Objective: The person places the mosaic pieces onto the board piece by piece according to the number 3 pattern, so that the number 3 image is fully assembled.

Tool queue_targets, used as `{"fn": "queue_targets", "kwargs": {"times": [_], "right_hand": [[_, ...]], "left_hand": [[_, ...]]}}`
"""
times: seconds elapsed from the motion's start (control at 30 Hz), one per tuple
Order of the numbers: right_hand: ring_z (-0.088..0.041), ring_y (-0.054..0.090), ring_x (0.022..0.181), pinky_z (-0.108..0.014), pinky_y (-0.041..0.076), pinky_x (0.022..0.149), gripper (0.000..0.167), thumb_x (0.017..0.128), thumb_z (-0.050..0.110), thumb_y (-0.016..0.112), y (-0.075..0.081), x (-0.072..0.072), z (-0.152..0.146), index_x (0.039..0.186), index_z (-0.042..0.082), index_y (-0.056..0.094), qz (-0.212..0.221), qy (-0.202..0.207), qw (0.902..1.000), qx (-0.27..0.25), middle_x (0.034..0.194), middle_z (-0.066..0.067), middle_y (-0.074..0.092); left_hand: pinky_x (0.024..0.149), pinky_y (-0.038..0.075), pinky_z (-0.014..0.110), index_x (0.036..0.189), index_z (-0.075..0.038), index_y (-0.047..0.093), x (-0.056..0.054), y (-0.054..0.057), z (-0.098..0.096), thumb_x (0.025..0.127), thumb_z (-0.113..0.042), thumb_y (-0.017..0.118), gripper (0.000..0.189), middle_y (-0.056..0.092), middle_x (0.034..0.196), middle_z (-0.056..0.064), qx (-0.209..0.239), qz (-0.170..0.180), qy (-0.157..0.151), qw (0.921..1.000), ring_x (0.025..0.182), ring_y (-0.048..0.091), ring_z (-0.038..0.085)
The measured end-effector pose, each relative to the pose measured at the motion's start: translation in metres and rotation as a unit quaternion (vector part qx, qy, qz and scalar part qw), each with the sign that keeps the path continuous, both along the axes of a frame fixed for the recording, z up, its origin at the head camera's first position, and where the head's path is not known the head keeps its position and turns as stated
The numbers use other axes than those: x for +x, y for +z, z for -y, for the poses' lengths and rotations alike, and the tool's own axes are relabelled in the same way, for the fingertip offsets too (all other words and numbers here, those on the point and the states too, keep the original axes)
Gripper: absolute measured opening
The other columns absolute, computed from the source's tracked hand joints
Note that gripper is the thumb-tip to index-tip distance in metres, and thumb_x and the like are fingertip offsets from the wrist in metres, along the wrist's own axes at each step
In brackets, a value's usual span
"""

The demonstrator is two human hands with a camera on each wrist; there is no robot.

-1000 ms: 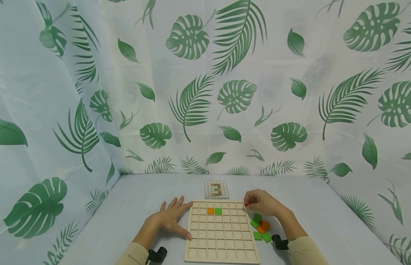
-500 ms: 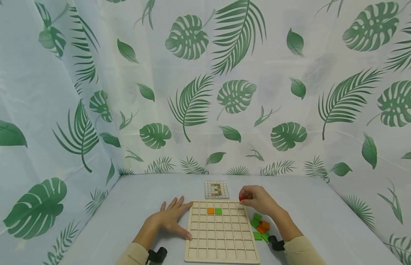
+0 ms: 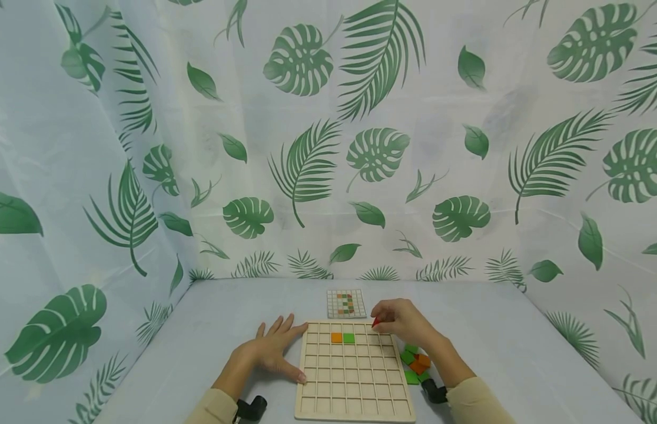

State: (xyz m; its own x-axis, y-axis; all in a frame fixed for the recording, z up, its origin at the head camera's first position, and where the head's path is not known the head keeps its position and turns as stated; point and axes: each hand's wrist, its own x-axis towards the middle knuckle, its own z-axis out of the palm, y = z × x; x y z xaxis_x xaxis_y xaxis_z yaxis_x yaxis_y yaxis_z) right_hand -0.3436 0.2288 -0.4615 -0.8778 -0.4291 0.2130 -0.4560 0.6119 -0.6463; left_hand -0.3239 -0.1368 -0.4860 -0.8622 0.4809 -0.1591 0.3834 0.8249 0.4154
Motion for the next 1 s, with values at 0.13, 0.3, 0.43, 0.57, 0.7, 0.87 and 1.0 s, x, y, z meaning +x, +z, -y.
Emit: {"fn": "queue_targets", "kwargs": {"times": [0.13, 0.3, 0.43, 0.57, 0.7, 0.87, 1.0], "right_hand": [[-0.009, 0.066, 0.075, -0.023, 0.057, 0.071, 0.016, 0.087, 0.012, 0.084, -0.002, -0.001, 0.006, 0.1, 0.007, 0.076, 0.0, 0.007, 0.9999, -0.011, 0.085, 0.007, 0.074], [-0.009, 0.071, 0.079, -0.022, 0.059, 0.074, 0.013, 0.091, 0.008, 0.08, -0.006, -0.004, 0.011, 0.103, 0.005, 0.079, 0.017, 0.045, 0.9987, -0.018, 0.093, 0.003, 0.079], [-0.008, 0.069, 0.076, -0.022, 0.059, 0.071, 0.014, 0.092, 0.007, 0.078, -0.008, -0.003, 0.015, 0.106, 0.006, 0.08, 0.013, 0.05, 0.9986, 0.001, 0.095, 0.003, 0.078], [-0.006, 0.065, 0.075, -0.022, 0.057, 0.069, 0.015, 0.091, 0.006, 0.079, -0.006, -0.002, 0.021, 0.106, 0.006, 0.081, -0.006, 0.051, 0.9982, 0.032, 0.096, 0.003, 0.078], [-0.007, 0.065, 0.081, -0.022, 0.057, 0.071, 0.014, 0.09, 0.004, 0.079, -0.007, -0.003, 0.026, 0.104, 0.007, 0.082, -0.021, 0.056, 0.9966, 0.057, 0.098, 0.002, 0.079], [-0.013, 0.071, 0.093, -0.026, 0.06, 0.077, 0.014, 0.09, 0.003, 0.079, -0.008, -0.001, 0.031, 0.103, 0.007, 0.082, -0.04, 0.059, 0.9943, 0.078, 0.102, 0.001, 0.079], [-0.012, 0.071, 0.093, -0.028, 0.06, 0.078, 0.013, 0.091, 0.004, 0.079, -0.007, -0.001, 0.033, 0.102, 0.008, 0.081, -0.047, 0.066, 0.9932, 0.083, 0.101, 0.002, 0.08]], "left_hand": [[0.122, -0.001, 0.078, 0.165, -0.027, 0.031, 0.0, 0.0, 0.0, 0.064, -0.075, 0.086, 0.124, 0.011, 0.175, 0.017, 0.003, 0.002, -0.001, 1.0, 0.162, 0.006, 0.044], [0.122, -0.001, 0.078, 0.165, -0.028, 0.031, 0.0, 0.0, 0.0, 0.064, -0.075, 0.086, 0.124, 0.011, 0.175, 0.017, 0.003, 0.002, -0.002, 1.0, 0.162, 0.006, 0.044], [0.122, 0.0, 0.078, 0.165, -0.029, 0.031, 0.0, -0.001, 0.0, 0.065, -0.075, 0.086, 0.123, 0.011, 0.175, 0.016, -0.001, 0.002, -0.002, 1.0, 0.162, 0.006, 0.044], [0.122, 0.0, 0.077, 0.165, -0.029, 0.031, 0.0, -0.001, 0.0, 0.064, -0.075, 0.086, 0.124, 0.012, 0.175, 0.016, -0.001, 0.003, 0.003, 1.0, 0.162, 0.006, 0.044], [0.123, 0.0, 0.077, 0.165, -0.029, 0.032, 0.0, -0.002, 0.0, 0.063, -0.075, 0.086, 0.124, 0.011, 0.175, 0.016, -0.001, 0.003, 0.004, 1.0, 0.162, 0.006, 0.044], [0.123, 0.0, 0.076, 0.165, -0.03, 0.031, -0.001, -0.003, 0.0, 0.063, -0.075, 0.086, 0.124, 0.011, 0.175, 0.016, -0.002, 0.003, 0.004, 1.0, 0.162, 0.006, 0.043], [0.123, 0.0, 0.076, 0.165, -0.03, 0.031, -0.001, -0.001, 0.0, 0.063, -0.075, 0.086, 0.124, 0.011, 0.175, 0.016, -0.003, 0.002, 0.003, 1.0, 0.162, 0.006, 0.043]]}}
